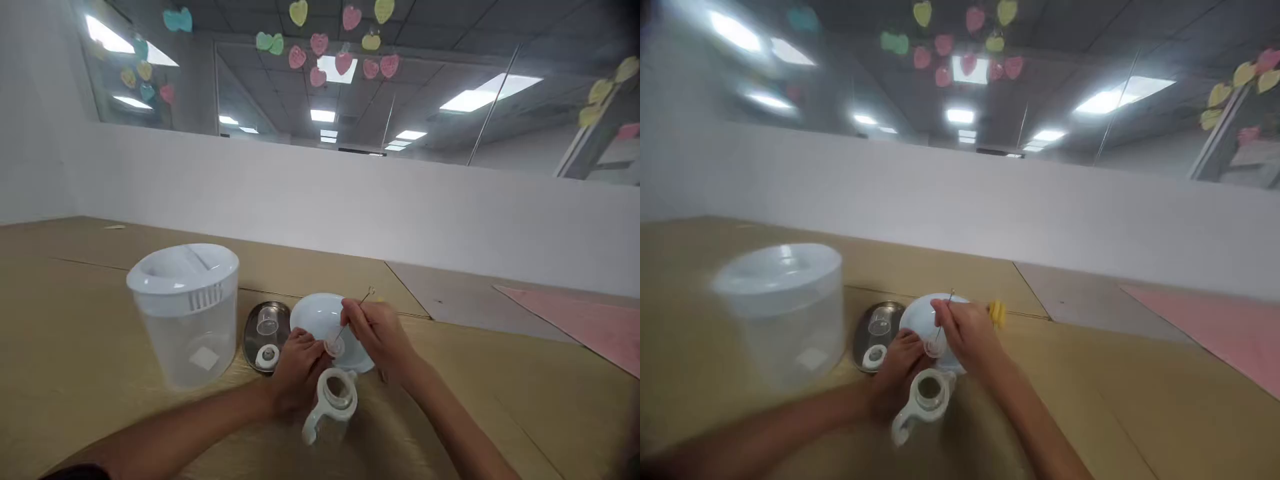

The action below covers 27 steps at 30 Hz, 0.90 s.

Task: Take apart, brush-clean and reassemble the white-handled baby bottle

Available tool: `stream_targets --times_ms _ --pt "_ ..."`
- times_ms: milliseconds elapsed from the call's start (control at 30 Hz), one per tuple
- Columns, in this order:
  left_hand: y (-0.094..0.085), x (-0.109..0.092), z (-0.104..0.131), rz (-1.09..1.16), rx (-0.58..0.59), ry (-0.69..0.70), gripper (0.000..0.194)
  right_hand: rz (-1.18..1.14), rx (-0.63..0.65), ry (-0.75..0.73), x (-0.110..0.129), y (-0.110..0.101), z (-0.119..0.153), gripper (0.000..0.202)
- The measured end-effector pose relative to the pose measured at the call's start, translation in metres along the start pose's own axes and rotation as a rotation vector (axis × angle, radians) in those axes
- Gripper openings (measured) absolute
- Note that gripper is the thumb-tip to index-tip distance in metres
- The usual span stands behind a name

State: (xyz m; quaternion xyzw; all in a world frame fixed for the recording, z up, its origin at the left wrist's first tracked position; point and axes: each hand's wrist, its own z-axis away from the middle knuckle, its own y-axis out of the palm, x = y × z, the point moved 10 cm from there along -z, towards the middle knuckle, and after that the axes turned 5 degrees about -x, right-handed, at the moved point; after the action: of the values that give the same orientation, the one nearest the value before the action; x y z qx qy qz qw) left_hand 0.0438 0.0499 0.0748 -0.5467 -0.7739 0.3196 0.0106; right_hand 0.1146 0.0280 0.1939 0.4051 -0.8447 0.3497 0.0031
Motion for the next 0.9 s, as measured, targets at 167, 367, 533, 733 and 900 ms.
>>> stream_targets --times_ms 167,367,533,733,900 --pt "0.003 0.003 0.002 -0.025 0.017 -0.006 0.03 0.039 -0.105 -0.062 0.003 0.021 0.013 0.051" --pt "0.002 0.0 0.0 -0.009 0.036 0.022 0.028 -0.025 -0.083 -0.045 -0.001 0.041 0.021 0.048" --pt "-0.001 -0.001 -0.001 -0.013 0.006 0.042 0.029 -0.067 0.002 -0.003 -0.01 0.047 0.021 0.051" --pt "-0.001 0.0 0.0 -0.021 0.006 0.033 0.03 -0.113 0.127 0.051 -0.021 0.061 0.022 0.052" --pt "-0.004 -0.002 -0.001 -0.021 -0.003 0.048 0.029 -0.138 0.19 0.038 -0.014 0.061 0.02 0.051"
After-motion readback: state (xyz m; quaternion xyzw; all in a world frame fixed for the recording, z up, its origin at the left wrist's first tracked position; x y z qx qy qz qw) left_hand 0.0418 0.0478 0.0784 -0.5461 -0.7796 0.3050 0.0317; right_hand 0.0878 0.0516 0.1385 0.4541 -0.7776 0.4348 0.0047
